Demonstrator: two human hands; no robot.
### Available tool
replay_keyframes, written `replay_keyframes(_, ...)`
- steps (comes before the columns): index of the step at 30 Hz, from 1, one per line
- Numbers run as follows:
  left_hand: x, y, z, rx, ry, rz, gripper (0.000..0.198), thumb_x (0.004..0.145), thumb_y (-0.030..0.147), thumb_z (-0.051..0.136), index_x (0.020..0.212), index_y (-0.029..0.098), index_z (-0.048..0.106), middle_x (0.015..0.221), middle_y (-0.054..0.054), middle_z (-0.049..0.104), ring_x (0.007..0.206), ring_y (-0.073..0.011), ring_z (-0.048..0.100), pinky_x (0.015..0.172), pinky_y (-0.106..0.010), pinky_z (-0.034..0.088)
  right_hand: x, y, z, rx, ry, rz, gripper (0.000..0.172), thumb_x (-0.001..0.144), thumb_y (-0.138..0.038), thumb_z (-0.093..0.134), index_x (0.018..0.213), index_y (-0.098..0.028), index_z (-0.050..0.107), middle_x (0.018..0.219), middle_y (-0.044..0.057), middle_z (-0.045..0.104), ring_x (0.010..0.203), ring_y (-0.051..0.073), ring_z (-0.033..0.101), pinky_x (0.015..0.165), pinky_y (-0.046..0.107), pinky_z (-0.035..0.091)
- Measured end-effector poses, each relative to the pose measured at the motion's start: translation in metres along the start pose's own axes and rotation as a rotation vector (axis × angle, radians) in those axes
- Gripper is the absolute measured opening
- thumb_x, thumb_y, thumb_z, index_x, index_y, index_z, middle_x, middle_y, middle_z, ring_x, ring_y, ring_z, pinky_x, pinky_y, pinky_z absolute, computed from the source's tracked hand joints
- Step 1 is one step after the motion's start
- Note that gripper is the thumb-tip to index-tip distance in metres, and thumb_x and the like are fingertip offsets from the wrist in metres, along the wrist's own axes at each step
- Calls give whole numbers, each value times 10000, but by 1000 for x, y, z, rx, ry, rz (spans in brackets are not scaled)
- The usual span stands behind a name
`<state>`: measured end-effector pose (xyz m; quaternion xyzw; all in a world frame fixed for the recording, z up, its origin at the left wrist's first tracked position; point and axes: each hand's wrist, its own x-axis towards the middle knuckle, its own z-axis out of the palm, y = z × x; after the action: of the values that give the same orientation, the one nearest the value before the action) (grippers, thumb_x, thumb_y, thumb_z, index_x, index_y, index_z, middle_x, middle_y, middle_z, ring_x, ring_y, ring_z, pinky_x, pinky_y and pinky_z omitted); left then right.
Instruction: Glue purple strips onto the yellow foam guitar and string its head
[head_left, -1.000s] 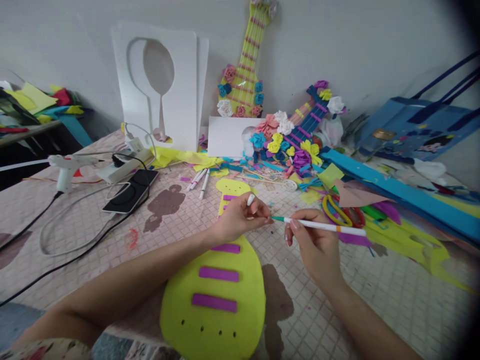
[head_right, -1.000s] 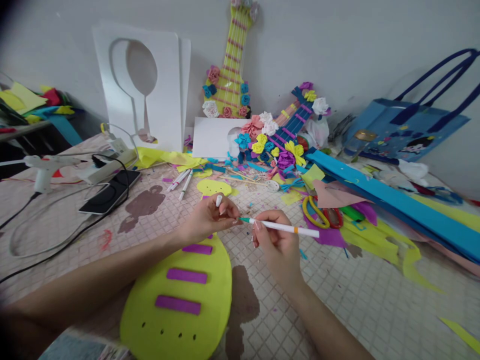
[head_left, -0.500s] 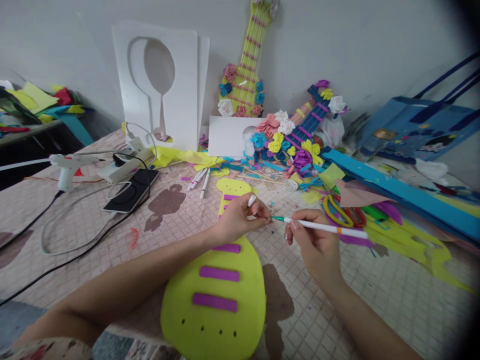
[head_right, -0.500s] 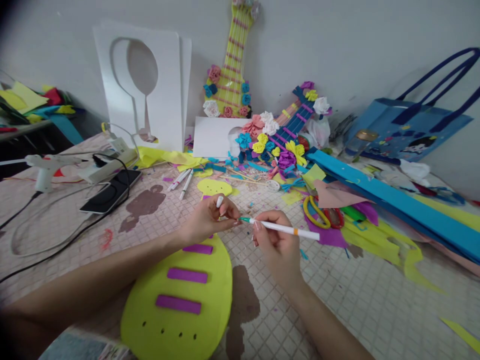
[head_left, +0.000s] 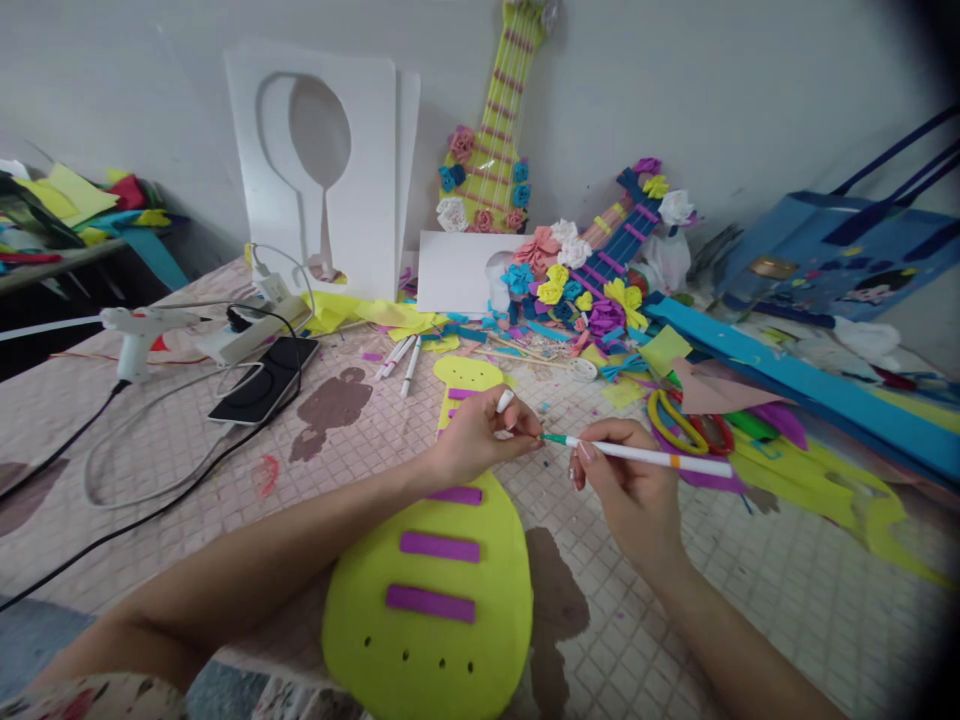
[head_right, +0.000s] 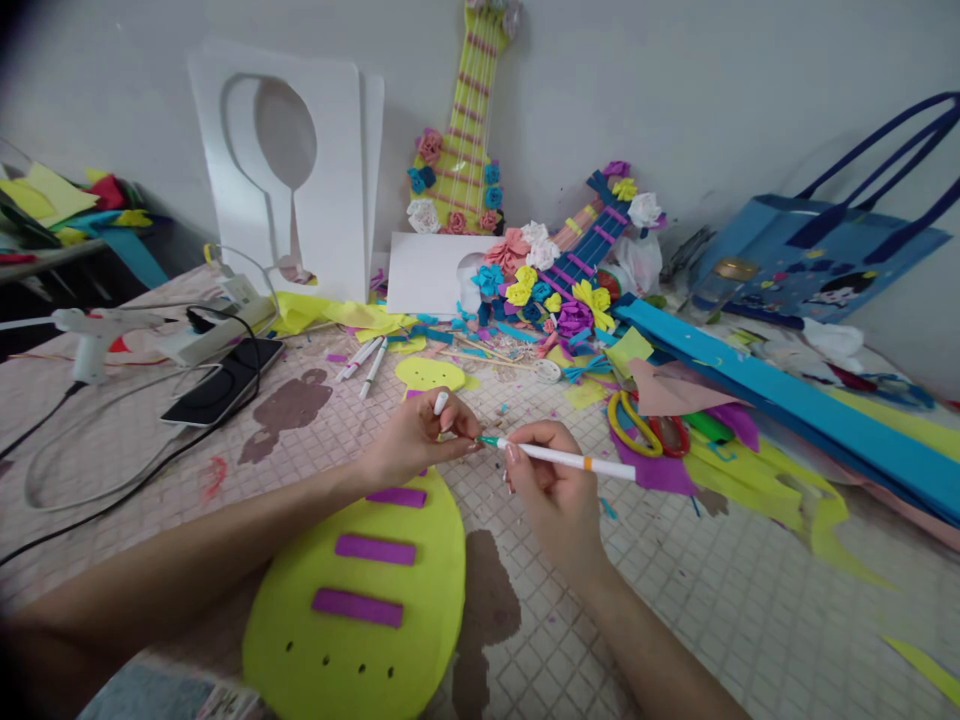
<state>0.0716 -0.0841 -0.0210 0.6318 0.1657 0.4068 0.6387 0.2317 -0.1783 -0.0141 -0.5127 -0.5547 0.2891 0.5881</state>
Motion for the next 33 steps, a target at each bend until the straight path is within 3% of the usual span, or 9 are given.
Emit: replay_keyframes(33, -1, 1, 0, -45, 0, -47, 421, 680, 170, 758, 706, 184, 338, 765, 2, 614, 723, -96, 615, 678, -246, 504, 1, -2, 0, -52, 31, 16, 79, 868, -283, 581, 871, -221, 532, 607, -37, 547, 531, 109, 520, 484, 249, 402)
